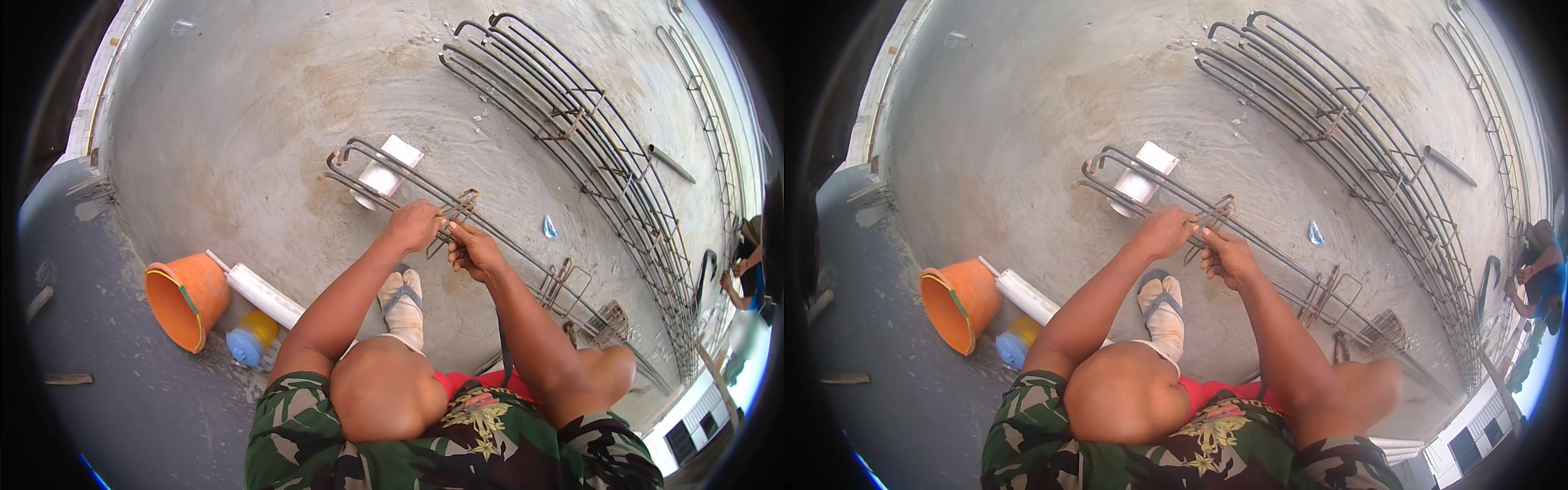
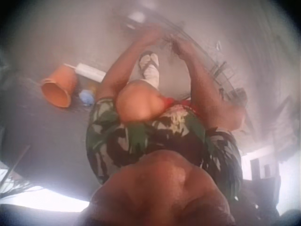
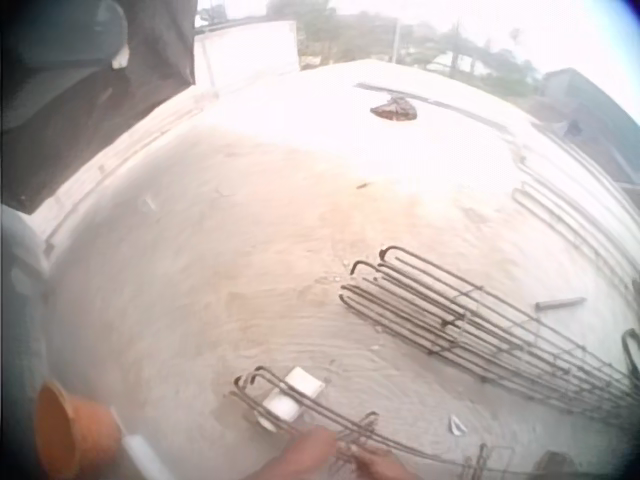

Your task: The person places white plastic spacers between parallel steel bars of a rebar cage, then uses wire ties and pliers to secure the bars together. The person works on multiple sections of the cage, tightening ties at several junctions.

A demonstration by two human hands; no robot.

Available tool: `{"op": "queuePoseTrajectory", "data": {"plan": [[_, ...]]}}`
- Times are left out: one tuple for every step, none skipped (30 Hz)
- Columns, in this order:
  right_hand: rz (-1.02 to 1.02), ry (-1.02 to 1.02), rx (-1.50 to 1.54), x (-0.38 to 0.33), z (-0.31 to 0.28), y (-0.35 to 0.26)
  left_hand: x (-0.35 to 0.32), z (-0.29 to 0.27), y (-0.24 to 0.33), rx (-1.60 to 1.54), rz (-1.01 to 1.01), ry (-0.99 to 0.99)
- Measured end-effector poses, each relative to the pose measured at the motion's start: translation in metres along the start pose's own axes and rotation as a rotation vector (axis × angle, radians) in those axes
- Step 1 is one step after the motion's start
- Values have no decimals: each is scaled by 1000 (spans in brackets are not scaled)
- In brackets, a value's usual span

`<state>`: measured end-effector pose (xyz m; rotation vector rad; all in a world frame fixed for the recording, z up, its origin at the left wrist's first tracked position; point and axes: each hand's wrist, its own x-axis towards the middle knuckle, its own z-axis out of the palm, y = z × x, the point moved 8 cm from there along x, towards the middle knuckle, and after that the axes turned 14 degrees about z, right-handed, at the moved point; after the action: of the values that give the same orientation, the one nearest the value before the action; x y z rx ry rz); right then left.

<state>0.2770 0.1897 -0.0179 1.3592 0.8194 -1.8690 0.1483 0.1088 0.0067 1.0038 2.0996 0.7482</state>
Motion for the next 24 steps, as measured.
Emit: {"op": "queuePoseTrajectory", "data": {"plan": [[-15,-14,89,10,2,1,5,10,1,52,-10,-84],[-30,-29,177,18,3,1,9,13,-1,56,-19,-99],[-35,15,201,22,1,0,11,15,-4,57,-30,-116],[-70,60,169,22,-5,-2,12,17,-6,58,-41,-133],[-106,106,136,20,-10,-4,10,17,-7,70,-53,-128],[-143,155,102,19,-16,-6,8,15,-5,80,-62,-120],[-171,219,67,16,-27,-6,6,14,-5,89,-71,-113],[-200,283,33,13,-42,-4,5,11,-6,100,-61,-78],[-226,345,-4,9,-56,-2,-1,7,-11,111,-56,-41],[-220,380,-8,1,-69,2,-7,3,-13,121,-57,-4],[-215,416,-12,-6,-84,7,-13,1,-16,140,-79,12],[-209,449,-17,-12,-103,14,-14,0,-15,156,-89,27],[-204,477,-23,-18,-123,20,-15,-5,-15,176,-103,44],[-202,505,-93,-23,-143,25,-16,-10,-15,194,-124,64],[-202,536,-161,-28,-165,29,-16,-15,-15,213,-140,83],[-202,573,-192,-34,-184,34,-17,-22,-15,236,-160,104],[-202,609,-222,-40,-199,38,-17,-25,-18,231,-166,106],[-188,632,-213,-45,-211,41,-17,-28,-23,227,-173,108],[-171,656,-203,-51,-221,44,-17,-29,-27,222,-179,108],[-155,680,-195,-54,-231,48,-18,-29,-28,237,-172,119],[-226,818,-404,-63,-242,42,-15,-30,-27,251,-155,134],[-294,948,-619,-69,-247,37,-15,-32,-27,266,-145,150],[-362,1075,-839,-73,-247,33,-16,-34,-28,243,-161,201],[-300,1110,-833,-76,-241,30,-22,-36,-32,226,-197,256]]}}
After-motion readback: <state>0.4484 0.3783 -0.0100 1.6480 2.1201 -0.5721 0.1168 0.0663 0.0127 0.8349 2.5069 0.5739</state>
